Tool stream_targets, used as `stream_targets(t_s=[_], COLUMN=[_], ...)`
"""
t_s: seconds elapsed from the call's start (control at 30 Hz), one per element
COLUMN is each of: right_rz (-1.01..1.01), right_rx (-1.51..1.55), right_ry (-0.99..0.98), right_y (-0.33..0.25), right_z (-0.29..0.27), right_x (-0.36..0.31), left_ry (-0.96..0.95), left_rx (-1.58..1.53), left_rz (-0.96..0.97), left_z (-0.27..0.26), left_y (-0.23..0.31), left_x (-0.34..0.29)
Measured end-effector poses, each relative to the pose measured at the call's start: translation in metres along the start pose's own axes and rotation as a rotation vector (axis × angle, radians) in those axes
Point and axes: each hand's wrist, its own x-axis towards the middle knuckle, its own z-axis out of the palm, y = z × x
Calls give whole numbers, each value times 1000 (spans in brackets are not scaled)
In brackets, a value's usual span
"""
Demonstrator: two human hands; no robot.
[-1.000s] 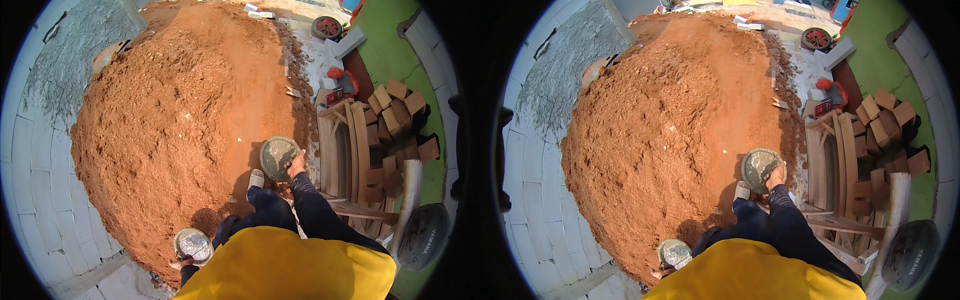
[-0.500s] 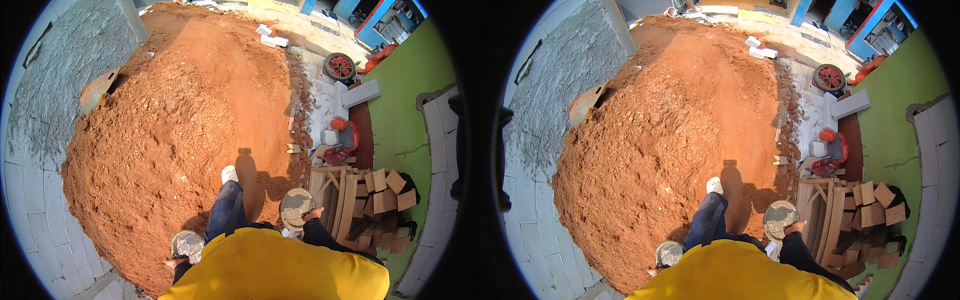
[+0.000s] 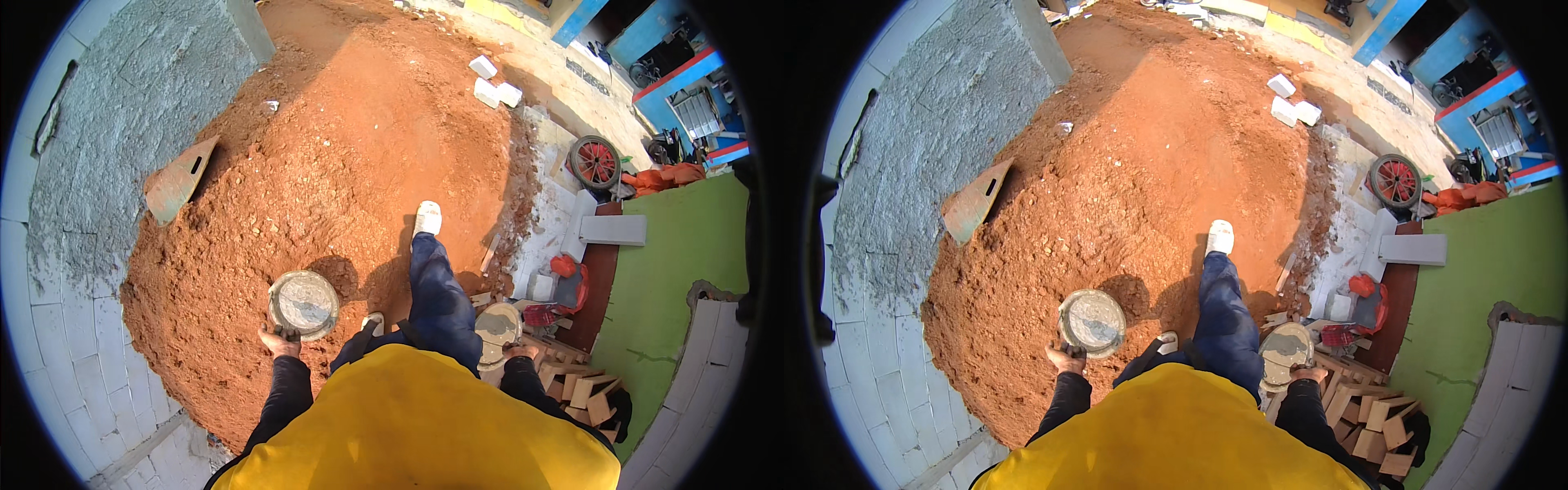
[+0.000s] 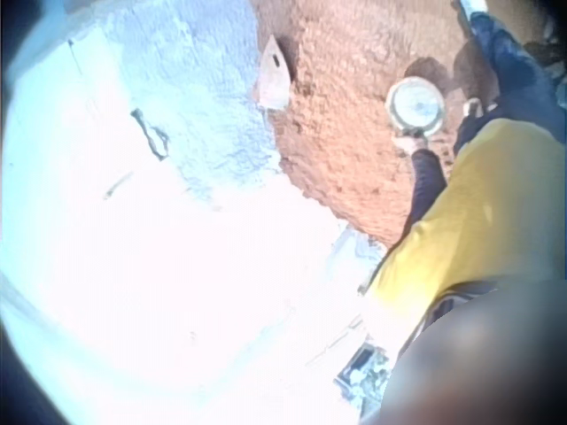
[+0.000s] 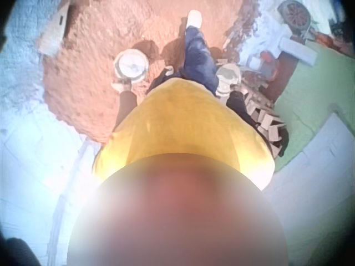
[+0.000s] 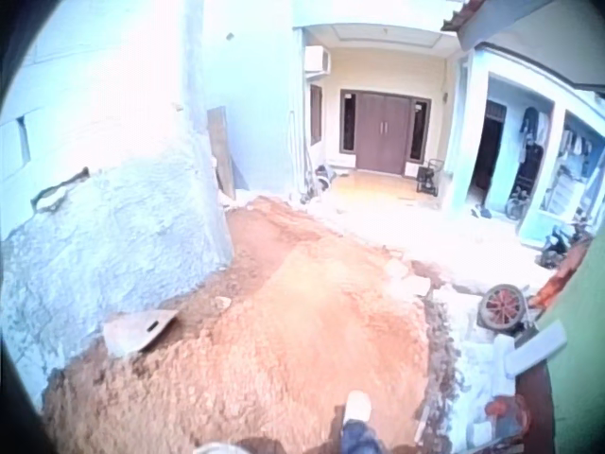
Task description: The person mixes wet concrete with a hoe and fills two metal bowls. They carry the bowls across a debris-strewn construction site and pour the concrete onto a rebar grid. The person repeats the mixing and transport cycle multiple times.
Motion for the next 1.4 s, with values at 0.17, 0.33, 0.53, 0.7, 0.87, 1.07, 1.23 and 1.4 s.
stream_targets(t_s=[0.17, 0.33, 0.53, 0.7, 0.87, 1.07, 1.23, 1.4], right_rz=[32, 27, 12, -80, -194, -207, -155, -96], right_rx=[-207, -206, -273, -407, -491, -533, -589, -618], right_ry=[-80, -109, -300, -270, -167, -114, -230, -226], right_y=[20, 15, 24, 33, 44, 47, 74, 122], right_z=[192, 347, 537, 676, 775, 874, 952, 1068], right_x=[-5, -48, -106, -191, -371, -536, -573, -580], left_ry=[-40, 143, 153, 285, 395, 449, 250, 317], left_rx=[13, -60, -49, -179, -231, -298, -379, -459], left_rz=[76, 84, -17, -110, -148, -127, -45, -43], left_z=[157, 275, 377, 449, 535, 644, 735, 838], left_y=[5, 20, 20, 27, 71, 141, 201, 235], left_x=[-76, -137, -147, -142, -158, -215, -253, -249])
